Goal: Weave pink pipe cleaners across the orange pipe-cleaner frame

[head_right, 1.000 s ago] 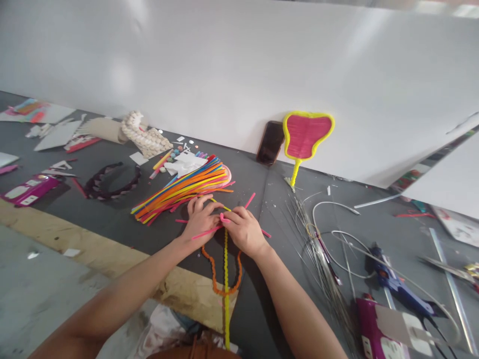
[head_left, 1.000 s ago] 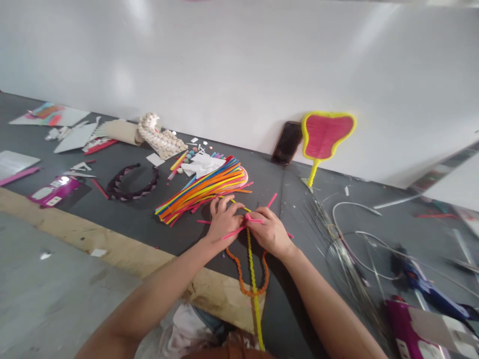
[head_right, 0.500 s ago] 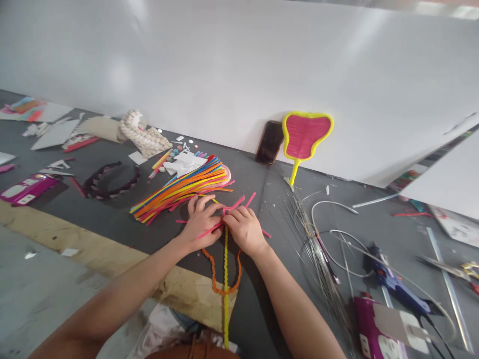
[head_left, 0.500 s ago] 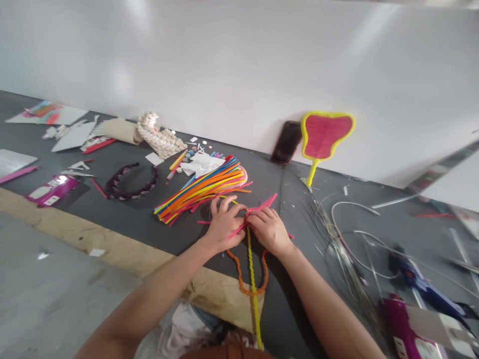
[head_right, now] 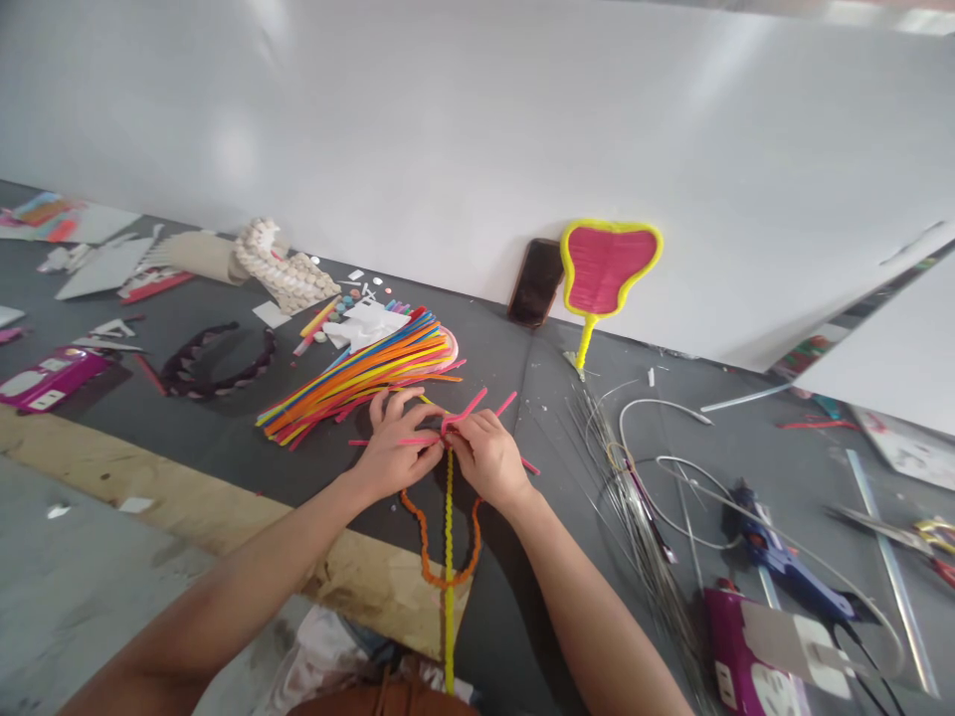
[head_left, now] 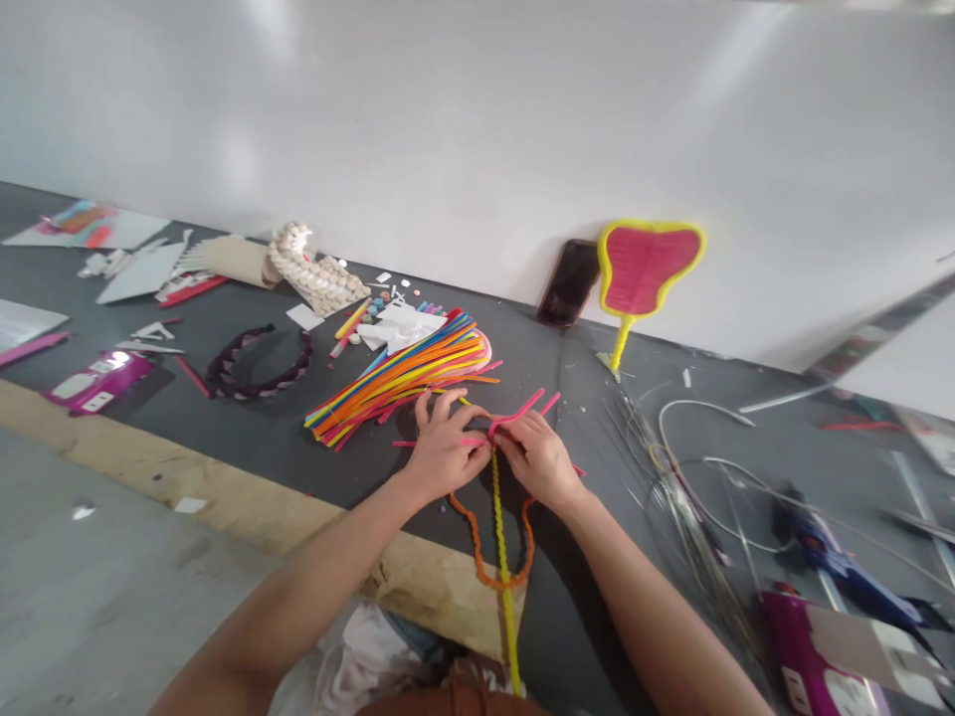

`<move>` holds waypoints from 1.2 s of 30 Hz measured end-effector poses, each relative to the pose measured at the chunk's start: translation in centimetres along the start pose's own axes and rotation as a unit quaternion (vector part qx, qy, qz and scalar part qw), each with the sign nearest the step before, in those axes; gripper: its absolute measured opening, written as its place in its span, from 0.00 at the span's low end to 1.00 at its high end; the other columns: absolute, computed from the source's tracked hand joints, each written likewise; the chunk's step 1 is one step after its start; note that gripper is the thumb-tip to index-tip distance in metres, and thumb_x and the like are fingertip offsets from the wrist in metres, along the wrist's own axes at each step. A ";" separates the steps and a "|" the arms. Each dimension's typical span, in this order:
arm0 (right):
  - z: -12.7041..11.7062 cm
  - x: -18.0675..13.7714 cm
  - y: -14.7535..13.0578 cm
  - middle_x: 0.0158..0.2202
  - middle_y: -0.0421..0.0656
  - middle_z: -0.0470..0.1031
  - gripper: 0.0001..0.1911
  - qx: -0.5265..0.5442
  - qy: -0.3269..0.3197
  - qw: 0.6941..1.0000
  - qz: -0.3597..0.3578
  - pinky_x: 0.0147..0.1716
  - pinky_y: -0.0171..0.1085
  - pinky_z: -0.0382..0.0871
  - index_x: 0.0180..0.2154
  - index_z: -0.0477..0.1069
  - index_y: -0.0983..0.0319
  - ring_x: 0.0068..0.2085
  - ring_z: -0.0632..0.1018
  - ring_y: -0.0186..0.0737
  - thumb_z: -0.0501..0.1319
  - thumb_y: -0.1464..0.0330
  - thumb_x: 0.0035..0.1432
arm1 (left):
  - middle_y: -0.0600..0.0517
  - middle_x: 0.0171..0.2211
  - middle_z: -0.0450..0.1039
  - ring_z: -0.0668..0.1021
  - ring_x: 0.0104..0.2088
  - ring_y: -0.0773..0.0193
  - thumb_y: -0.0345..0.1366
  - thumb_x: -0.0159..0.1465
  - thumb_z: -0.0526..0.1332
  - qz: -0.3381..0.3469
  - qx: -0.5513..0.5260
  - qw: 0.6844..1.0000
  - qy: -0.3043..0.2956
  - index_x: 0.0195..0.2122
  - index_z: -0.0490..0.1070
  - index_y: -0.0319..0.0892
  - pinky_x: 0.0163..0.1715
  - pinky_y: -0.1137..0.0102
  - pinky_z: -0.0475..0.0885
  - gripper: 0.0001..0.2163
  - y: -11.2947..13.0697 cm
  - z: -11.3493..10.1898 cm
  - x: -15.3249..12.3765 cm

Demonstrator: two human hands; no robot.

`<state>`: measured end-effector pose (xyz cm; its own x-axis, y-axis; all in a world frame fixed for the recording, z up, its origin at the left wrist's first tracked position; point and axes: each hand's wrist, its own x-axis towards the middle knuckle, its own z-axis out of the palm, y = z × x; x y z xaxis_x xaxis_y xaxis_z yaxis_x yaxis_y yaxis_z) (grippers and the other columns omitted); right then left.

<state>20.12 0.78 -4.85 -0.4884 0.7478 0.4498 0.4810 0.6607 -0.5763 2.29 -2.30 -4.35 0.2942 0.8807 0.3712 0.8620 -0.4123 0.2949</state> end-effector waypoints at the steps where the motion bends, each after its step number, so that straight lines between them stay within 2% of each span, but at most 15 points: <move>1: 0.1 0.1 -0.1 0.34 0.45 0.79 0.08 0.024 0.003 1.000 0.006 0.39 0.40 0.71 0.36 0.74 0.59 0.38 0.75 0.42 0.56 0.69 0.64 | 0.56 0.49 0.75 0.63 0.60 0.48 0.37 0.62 0.59 -0.001 0.000 1.000 -0.001 0.28 0.78 0.51 0.59 0.44 0.47 0.09 0.0 0.0 0.0; 4: 0.2 0.1 -0.4 0.34 0.44 0.79 0.08 0.098 0.001 0.994 0.039 0.40 0.39 0.72 0.34 0.74 0.59 0.37 0.78 0.40 0.56 0.69 0.63 | 0.56 0.48 0.75 0.63 0.60 0.49 0.38 0.61 0.60 -0.009 -0.005 1.000 0.001 0.29 0.79 0.52 0.60 0.45 0.46 0.08 0.0 0.1 -0.1; 8: -0.4 -0.2 0.0 0.35 0.41 0.80 0.06 0.143 -0.021 0.984 0.100 0.35 0.35 0.73 0.35 0.72 0.59 0.35 0.80 0.37 0.56 0.71 0.59 | 0.55 0.46 0.76 0.65 0.57 0.51 0.36 0.60 0.61 -0.042 -0.018 0.999 0.026 0.25 0.79 0.51 0.58 0.47 0.50 0.09 0.0 0.2 -0.1; 14: -1.6 -0.8 1.2 0.41 0.44 0.80 0.07 0.137 -0.081 0.986 0.042 0.41 0.37 0.73 0.31 0.68 0.58 0.41 0.80 0.38 0.55 0.74 0.56 | 0.53 0.44 0.77 0.68 0.51 0.51 0.36 0.57 0.63 -0.090 -0.023 0.995 0.030 0.22 0.78 0.48 0.52 0.50 0.55 0.08 -0.1 0.4 0.2; 20: -2.2 -1.2 2.4 0.35 0.43 0.79 0.09 0.028 -0.104 0.994 0.000 0.37 0.33 0.71 0.32 0.69 0.59 0.37 0.79 0.36 0.53 0.75 0.58 | 0.53 0.41 0.79 0.69 0.51 0.49 0.35 0.55 0.64 -0.132 -0.033 0.990 0.038 0.22 0.76 0.47 0.50 0.48 0.57 0.06 -0.4 0.6 0.3; 26: -2.9 -1.6 3.1 0.31 0.42 0.76 0.10 -0.040 -0.101 0.993 -0.051 0.35 0.33 0.69 0.30 0.69 0.59 0.35 0.76 0.36 0.53 0.77 0.59 | 0.50 0.49 0.74 0.67 0.54 0.45 0.34 0.53 0.66 -0.146 -0.007 0.989 0.026 0.21 0.75 0.46 0.50 0.46 0.58 0.05 -0.3 0.2 0.2; 31: -2.8 -1.5 3.2 0.34 0.43 0.77 0.09 -0.022 -0.092 0.995 -0.040 0.37 0.33 0.70 0.31 0.71 0.59 0.37 0.76 0.36 0.55 0.76 0.60 | 0.51 0.52 0.71 0.66 0.55 0.46 0.34 0.52 0.66 -0.176 -0.014 0.984 0.023 0.23 0.76 0.47 0.51 0.48 0.60 0.03 -0.1 -0.5 0.4; 36: -2.5 -1.6 3.2 0.35 0.43 0.77 0.09 -0.015 -0.094 0.995 -0.038 0.37 0.33 0.70 0.32 0.72 0.59 0.37 0.77 0.36 0.55 0.74 0.60 | 0.52 0.47 0.74 0.71 0.53 0.54 0.36 0.57 0.63 -0.220 -0.118 0.964 0.089 0.27 0.76 0.47 0.55 0.57 0.63 0.04 -1.6 -1.5 0.4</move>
<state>24.22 1.90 -5.72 -0.6505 0.6717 0.3545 0.4573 0.7191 -0.5233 0.43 -1.69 -3.38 -0.1726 0.9370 0.3036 0.7635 -0.0675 0.6423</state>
